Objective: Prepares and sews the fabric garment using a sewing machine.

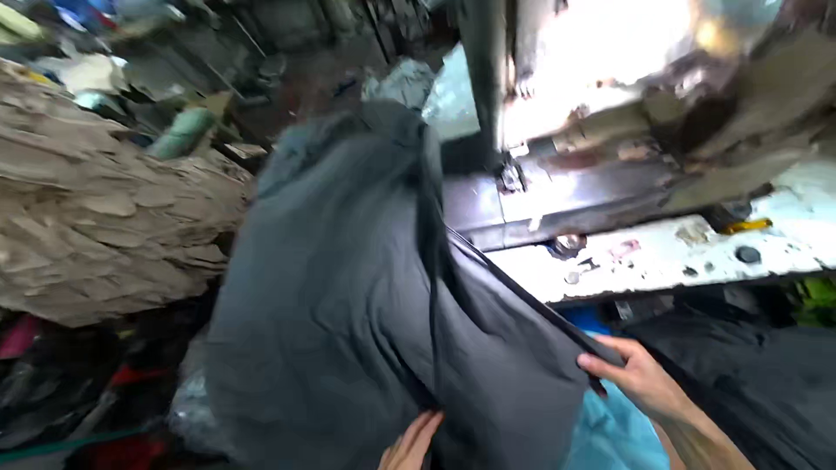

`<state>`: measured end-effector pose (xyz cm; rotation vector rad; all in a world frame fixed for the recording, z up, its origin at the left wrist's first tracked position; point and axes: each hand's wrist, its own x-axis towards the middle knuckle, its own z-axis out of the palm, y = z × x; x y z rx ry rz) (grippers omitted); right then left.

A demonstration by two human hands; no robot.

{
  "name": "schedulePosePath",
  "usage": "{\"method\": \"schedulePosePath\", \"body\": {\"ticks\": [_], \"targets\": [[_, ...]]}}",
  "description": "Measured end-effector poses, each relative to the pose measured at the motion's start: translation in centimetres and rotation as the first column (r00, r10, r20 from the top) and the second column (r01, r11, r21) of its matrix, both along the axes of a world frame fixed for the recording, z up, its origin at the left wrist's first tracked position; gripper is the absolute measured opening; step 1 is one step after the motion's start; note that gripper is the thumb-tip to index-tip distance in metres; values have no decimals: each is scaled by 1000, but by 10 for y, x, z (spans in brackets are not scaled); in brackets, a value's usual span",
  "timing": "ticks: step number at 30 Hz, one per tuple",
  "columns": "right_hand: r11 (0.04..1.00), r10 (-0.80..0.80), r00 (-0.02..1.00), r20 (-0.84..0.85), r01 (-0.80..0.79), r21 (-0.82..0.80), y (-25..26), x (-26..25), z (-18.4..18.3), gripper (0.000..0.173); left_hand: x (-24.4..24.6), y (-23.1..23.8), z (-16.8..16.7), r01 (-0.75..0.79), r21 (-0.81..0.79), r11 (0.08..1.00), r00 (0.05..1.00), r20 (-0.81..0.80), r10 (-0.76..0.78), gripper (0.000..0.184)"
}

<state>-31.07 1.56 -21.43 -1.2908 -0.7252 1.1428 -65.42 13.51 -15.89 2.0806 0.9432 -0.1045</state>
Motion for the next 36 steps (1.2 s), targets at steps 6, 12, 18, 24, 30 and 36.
{"method": "schedulePosePath", "body": {"ticks": [6, 12, 18, 24, 30, 36], "targets": [[922, 239, 969, -66, -206, 328, 23, -28, 19, 9, 143, -37, -30, -172, 274, 946, 722, 689, -68, 27], [970, -81, 661, 746, -121, 213, 9, -1, 21, 8, 114, 2, 16, -217, 128, 968, 789, 607, 96, 18], [943, -224, 864, 450, 75, 325, -36, -31, 46, 16, 67, -6, 89, 41, 566, 823, 911, 317, -263, 20], [876, -34, 918, 395, -163, 455, 12, 11, 50, 19, 76, 44, 91, 28, 488, 873, 849, 449, -278, 27], [833, -238, 557, 795, -304, 463, 25, 18, 67, 19, 63, 70, 103, 22, 738, 675, 885, 299, -356, 16], [875, -147, 944, 296, -16, 483, 110, -1, 55, 10, 154, 136, 127, -209, 572, 793, 899, 431, -74, 21]]}}
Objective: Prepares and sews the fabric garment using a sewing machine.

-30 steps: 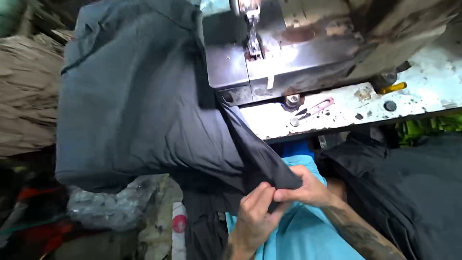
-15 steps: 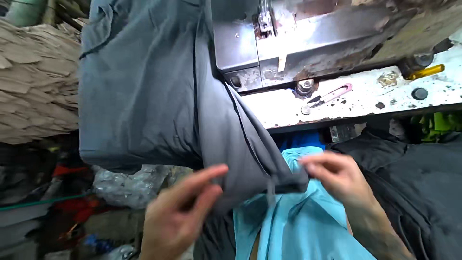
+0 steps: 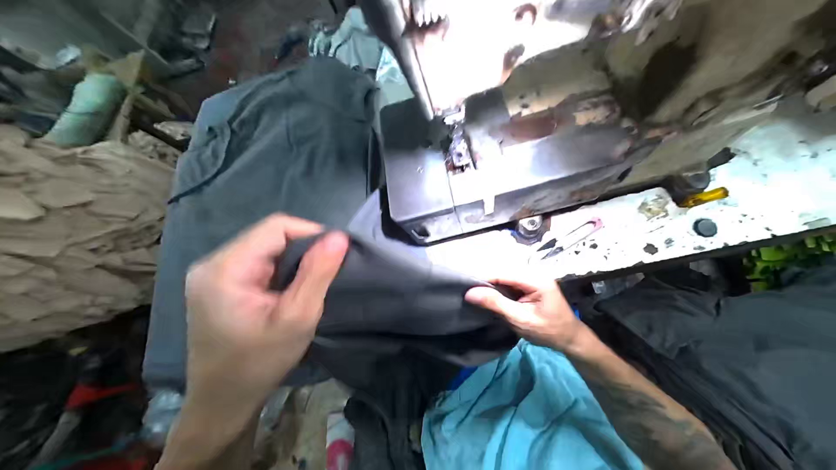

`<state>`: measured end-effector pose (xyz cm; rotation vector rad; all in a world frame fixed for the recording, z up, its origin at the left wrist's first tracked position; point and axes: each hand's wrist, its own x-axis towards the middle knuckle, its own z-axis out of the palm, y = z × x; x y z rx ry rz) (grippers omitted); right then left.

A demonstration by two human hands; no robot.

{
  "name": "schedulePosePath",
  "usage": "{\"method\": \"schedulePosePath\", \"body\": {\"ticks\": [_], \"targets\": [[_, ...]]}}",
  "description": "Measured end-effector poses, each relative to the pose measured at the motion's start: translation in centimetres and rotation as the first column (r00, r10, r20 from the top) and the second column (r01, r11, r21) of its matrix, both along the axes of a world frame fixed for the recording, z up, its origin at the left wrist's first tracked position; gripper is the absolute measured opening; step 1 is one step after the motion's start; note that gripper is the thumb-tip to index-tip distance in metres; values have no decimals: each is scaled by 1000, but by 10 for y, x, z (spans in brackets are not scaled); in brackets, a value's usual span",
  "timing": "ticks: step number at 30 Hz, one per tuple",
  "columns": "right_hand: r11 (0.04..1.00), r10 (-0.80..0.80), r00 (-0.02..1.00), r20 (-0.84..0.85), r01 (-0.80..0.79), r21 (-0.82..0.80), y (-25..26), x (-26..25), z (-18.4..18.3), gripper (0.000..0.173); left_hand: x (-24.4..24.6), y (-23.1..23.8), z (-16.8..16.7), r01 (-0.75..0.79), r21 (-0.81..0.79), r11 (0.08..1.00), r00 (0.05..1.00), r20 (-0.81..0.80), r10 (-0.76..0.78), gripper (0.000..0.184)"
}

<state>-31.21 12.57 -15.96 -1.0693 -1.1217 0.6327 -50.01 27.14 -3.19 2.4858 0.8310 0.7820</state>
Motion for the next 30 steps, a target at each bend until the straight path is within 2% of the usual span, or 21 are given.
{"method": "schedulePosePath", "body": {"ticks": [2, 3, 5, 7, 9, 11, 13, 15, 20, 26, 30], "targets": [[992, -61, 953, -296, 25, -124, 17, -10, -10, 6, 52, 38, -6, 14, 115, 993, 996, -92, -4, 24], [982, -117, 921, -372, 52, -181, 24, -12, -19, 6, 79, 55, -16, 18, 104, 994, 988, -156, -1, 22], [957, -230, 887, -400, 132, -259, 42, -8, -32, 7, 128, 82, -37, -18, 22, 1000, 961, -274, 23, 23], [916, -313, 885, -345, 184, -357, 56, -1, -32, 9, 158, 98, -53, -50, -9, 999, 943, -329, 44, 37], [904, -318, 887, -335, 177, -389, 63, 2, -29, 14, 166, 110, -67, 1, 16, 1000, 955, -298, 3, 48], [918, -302, 885, -355, 170, -359, 62, 0, -30, 16, 167, 118, -76, 35, 85, 996, 971, -238, -14, 49], [928, -285, 887, -364, 161, -336, 60, 0, -31, 17, 163, 104, -68, -7, 22, 1000, 967, -253, 13, 44], [935, -255, 890, -378, 127, -332, 56, 2, -29, 17, 167, 98, -61, -84, -30, 996, 950, -305, 71, 48], [942, -236, 893, -384, 113, -316, 47, 1, -26, 19, 168, 92, -60, -176, -15, 984, 951, -262, 166, 45], [952, -201, 876, -438, 69, -298, 56, 0, -28, 19, 168, 94, -59, -126, -15, 992, 963, -241, 118, 47], [947, -215, 893, -395, 93, -306, 56, -1, -31, 22, 170, 86, -61, -180, -11, 984, 946, -276, 170, 48]]}}
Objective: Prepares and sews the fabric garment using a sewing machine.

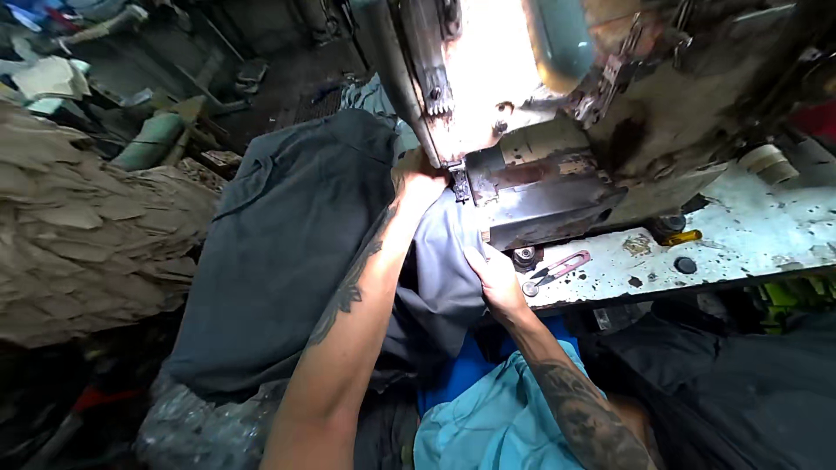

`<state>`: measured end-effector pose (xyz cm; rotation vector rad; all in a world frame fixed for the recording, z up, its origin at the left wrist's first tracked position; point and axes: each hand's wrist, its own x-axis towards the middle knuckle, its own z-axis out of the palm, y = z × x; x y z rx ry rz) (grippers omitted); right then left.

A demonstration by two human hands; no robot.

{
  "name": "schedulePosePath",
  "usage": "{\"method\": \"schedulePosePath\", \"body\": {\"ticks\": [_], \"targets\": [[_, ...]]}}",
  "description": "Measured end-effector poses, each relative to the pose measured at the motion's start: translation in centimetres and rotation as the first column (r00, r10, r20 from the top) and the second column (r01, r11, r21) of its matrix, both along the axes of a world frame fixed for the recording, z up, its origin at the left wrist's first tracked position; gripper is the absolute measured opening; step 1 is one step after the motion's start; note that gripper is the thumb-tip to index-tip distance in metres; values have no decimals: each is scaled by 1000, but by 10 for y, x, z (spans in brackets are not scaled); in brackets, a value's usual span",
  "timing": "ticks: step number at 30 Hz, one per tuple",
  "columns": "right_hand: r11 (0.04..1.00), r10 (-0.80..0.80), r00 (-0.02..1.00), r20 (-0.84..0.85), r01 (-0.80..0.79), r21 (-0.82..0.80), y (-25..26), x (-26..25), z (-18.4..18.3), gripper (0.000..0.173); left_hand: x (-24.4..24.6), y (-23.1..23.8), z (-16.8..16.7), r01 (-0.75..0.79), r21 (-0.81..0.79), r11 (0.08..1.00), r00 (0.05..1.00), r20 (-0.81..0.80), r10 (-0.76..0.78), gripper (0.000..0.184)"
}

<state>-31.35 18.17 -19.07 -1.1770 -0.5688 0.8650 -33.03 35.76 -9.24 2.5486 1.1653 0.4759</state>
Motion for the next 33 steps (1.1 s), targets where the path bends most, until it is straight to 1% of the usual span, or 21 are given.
{"method": "schedulePosePath", "body": {"ticks": [3, 5, 6, 8, 10, 11, 13, 15, 16, 19, 20, 22, 24, 26, 27, 28, 29, 30, 31, 32, 33], "targets": [[1000, -2, 1000, 11, 2, 13, 1, 3, 2, 21, -10, 1, 9, 26, 20, 999, 994, 105, -28, 44], [1000, 13, 998, 64, -12, -18, -4, 8, 2, 22, -56, -5, 5, 23, 71, 997, 954, 298, -43, 49], [999, 25, 995, 93, -23, -23, -5, 8, 1, 22, -96, -18, -4, -38, 125, 991, 922, 387, -13, 53], [1000, 29, 994, 108, -28, -13, -4, 6, 1, 21, -184, -71, -43, -237, 144, 961, 869, 474, 143, 60], [1000, 14, 997, 81, -16, 27, -1, 5, 3, 20, -231, -128, -108, -463, 43, 885, 784, 486, 387, 70], [999, -6, 997, 80, 3, 44, 2, 4, 3, 19, -243, -148, -143, -549, -22, 836, 732, 470, 493, 70], [998, -60, 992, 112, 57, 37, 4, -3, 4, 19, -263, -174, -196, -635, -138, 760, 662, 411, 627, 55], [995, -94, 988, 122, 89, 45, 5, -3, 4, 15, -274, -186, -222, -646, -239, 725, 618, 394, 680, 47], [995, -97, 990, 103, 94, 31, 6, -1, 5, 14, -275, -189, -228, -640, -284, 714, 595, 406, 694, 52], [996, -89, 993, 75, 90, -10, 10, 1, 5, 17, -255, -181, -218, -608, -346, 715, 563, 447, 695, 91], [996, -83, 994, 73, 84, -9, 10, 0, 6, 18, -245, -175, -214, -617, -327, 716, 560, 457, 691, 83], [996, -92, 995, 46, 92, -1, 9, -4, 9, 19, -233, -173, -203, -661, -184, 728, 618, 416, 667, 40], [991, -130, 990, 60, 131, -1, 15, -4, 13, 19, -219, -192, -183, -545, -58, 837, 760, 387, 522, 32], [992, -125, 990, 64, 126, -23, 12, -5, 12, 19, -192, -240, -175, -277, -12, 961, 884, 390, 259, 34], [993, -115, 991, 71, 117, -30, 10, -4, 11, 20, -177, -261, -177, -95, -47, 994, 909, 403, 106, 32], [993, -115, 990, 77, 117, -26, 10, -5, 11, 19, -164, -276, -181, 111, -115, 987, 912, 405, -56, 25], [992, -122, 989, 80, 124, -19, 11, -6, 10, 19, -157, -285, -186, 286, -196, 938, 893, 409, -187, 15], [992, -126, 988, 94, 127, -12, 11, -8, 9, 19, -157, -290, -190, 365, -337, 868, 879, 432, -202, 9], [992, -125, 986, 114, 127, -10, 11, -8, 10, 20, -163, -291, -190, 320, -533, 784, 880, 473, -38, 11], [992, -123, 984, 132, 126, -14, 11, -5, 12, 19, -177, -290, -185, 214, -722, 659, 837, 483, 257, 17], [991, -123, 982, 141, 128, -28, 9, -4, 13, 19, -200, -285, -181, 157, -843, 515, 694, 465, 549, 22]]}}
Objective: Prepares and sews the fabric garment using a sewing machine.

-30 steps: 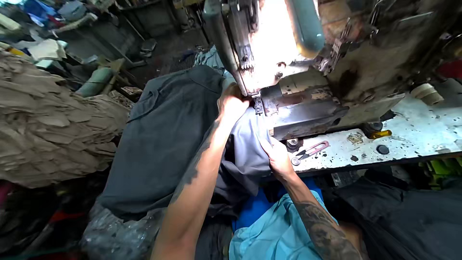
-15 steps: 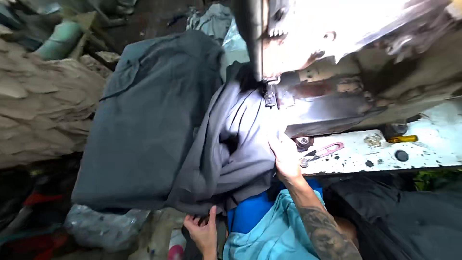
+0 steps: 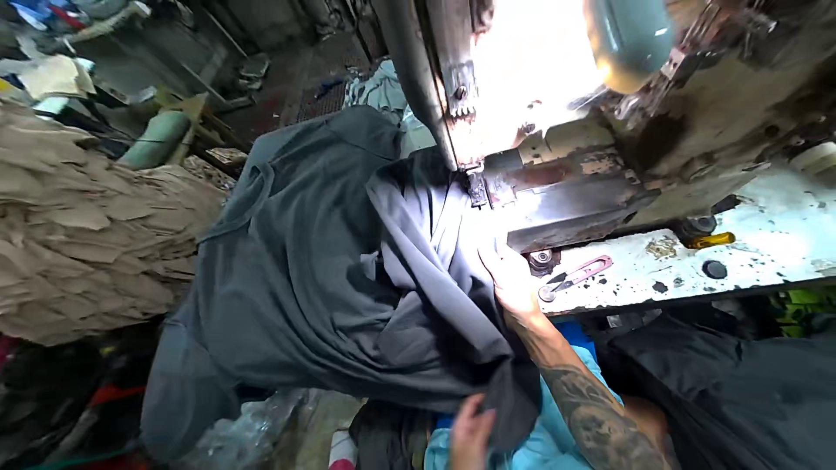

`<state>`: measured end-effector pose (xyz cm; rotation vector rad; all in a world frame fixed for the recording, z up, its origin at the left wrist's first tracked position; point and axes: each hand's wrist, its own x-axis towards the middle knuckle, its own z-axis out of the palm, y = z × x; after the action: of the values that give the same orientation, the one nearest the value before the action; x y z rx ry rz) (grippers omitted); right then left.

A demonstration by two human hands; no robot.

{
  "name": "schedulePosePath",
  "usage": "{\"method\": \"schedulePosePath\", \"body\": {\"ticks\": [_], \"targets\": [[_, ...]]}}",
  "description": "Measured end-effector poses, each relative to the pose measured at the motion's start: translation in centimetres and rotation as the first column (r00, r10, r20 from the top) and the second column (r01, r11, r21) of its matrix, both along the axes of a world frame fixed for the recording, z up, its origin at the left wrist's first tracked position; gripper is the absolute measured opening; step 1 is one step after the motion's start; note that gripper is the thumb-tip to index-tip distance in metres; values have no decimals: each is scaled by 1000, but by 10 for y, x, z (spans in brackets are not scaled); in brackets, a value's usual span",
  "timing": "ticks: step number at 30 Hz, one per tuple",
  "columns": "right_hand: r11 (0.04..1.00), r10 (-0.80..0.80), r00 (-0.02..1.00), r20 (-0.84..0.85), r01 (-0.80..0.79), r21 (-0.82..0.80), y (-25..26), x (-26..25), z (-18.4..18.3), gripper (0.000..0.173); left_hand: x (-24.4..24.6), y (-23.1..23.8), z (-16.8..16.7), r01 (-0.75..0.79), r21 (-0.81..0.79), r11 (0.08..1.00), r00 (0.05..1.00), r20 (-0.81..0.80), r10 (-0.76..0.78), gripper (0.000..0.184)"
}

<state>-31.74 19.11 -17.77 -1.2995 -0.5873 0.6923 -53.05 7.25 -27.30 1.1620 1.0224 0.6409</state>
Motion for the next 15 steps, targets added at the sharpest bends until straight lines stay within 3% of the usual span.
{"method": "schedulePosePath", "body": {"ticks": [2, 3, 4, 6, 8, 10, 13, 14, 15], "targets": [[1000, -9, 1000, -14, 8, -28, -2, 1, -2, 19, -54, 7, 5, -301, -314, 900, 895, 231, 381, 26], [999, -4, 998, -60, 2, -36, -4, 1, -2, 18, -76, 6, -1, -334, -396, 855, 802, 357, 479, 35], [1000, 7, 993, -115, -9, -25, -5, 1, -3, 17, -86, 2, -2, -396, -476, 785, 733, 351, 583, 42], [1000, 16, 976, -217, -13, 16, -7, -1, -4, 14, -80, -4, 10, -517, -647, 560, 597, 196, 778, 51], [999, -19, 966, -257, 26, 23, -3, -1, 0, 15, -78, -9, -5, -466, -762, 450, 507, 187, 841, 55], [999, -32, 968, -250, 35, 10, -2, 0, 2, 19, -71, -15, -18, -390, -807, 444, 495, 223, 840, 53], [1000, -22, 961, -275, 27, 15, -1, 0, 4, 22, -77, -15, -27, -322, -778, 539, 528, 324, 785, 44], [999, -27, 960, -280, 31, 11, -1, -1, 5, 23, -83, -13, -28, -346, -735, 582, 584, 317, 747, 35], [999, -40, 962, -269, 41, 1, -1, -1, 6, 23, -86, -6, -22, -410, -629, 660, 706, 239, 667, 33]]}}
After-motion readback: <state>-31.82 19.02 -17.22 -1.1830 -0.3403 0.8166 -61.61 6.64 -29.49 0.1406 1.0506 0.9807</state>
